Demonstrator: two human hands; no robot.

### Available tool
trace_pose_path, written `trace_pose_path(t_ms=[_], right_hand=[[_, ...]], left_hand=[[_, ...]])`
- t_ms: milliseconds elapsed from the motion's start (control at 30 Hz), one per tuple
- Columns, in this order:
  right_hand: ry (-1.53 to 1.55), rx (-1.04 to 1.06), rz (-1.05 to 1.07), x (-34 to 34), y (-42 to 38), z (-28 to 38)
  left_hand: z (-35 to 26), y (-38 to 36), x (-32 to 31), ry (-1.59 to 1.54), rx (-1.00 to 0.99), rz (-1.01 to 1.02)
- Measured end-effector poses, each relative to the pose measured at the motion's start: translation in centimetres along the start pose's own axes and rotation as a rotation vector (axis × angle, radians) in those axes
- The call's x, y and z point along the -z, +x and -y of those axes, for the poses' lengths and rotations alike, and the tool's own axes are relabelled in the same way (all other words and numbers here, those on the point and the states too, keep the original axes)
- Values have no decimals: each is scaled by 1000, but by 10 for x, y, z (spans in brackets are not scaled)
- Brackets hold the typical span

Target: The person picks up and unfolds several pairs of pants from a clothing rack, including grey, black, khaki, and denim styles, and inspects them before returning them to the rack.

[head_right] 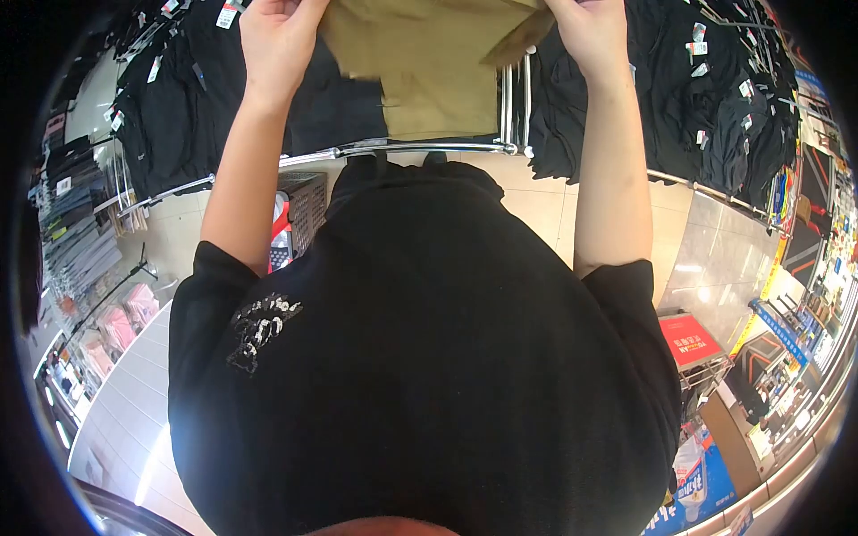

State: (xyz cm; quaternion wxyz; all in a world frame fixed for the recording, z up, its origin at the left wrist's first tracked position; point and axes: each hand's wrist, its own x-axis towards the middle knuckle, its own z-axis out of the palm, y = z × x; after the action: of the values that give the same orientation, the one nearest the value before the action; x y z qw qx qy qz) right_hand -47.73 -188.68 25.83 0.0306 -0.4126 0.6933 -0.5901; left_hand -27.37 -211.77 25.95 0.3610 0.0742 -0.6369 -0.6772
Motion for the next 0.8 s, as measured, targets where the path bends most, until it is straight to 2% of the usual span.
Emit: trace_pose_path(t_ms=[67,100,133,167,200,267,333,400,433,467,500,667,733,800], right_hand=[[249,-109,18,-4,3,6],[184,11,-1,-6,-3,-6],[61,44,-1,-8,-12,-17],[-61,78,0,-11,-23,-29],[-180,112,2,-13,-35,-45],[-299,93,163,-13,-69,-95],[-617,5,321,-20,-112,-145],[-725,-229,342,-29,-162,-178],[-705,-271,308,-36,-171,-175],[-685,-314,278,-46,-181,-163],[-656,-261,215,-55,-188,-151],[-409,-260,141,-96,-197,-118],[-327,-311,153,-114,-192,-112],[-287,-339,220,-130,-182,-114]], left_hand=[[-3,-2,7,259,-133,86],[-4,-7,14,434,-230,157],[-2,-13,23,611,-328,228],[32,-20,43,660,-389,204],[45,-31,46,616,-365,229],[86,-58,70,791,-320,465],[125,-106,89,969,32,623],[140,-149,97,1097,163,686],[136,-163,91,1056,170,644],[141,-179,92,871,172,527],[135,-191,87,869,196,466],[116,-245,106,948,201,257],[112,-266,129,947,208,176],[101,-289,146,1072,262,45]])
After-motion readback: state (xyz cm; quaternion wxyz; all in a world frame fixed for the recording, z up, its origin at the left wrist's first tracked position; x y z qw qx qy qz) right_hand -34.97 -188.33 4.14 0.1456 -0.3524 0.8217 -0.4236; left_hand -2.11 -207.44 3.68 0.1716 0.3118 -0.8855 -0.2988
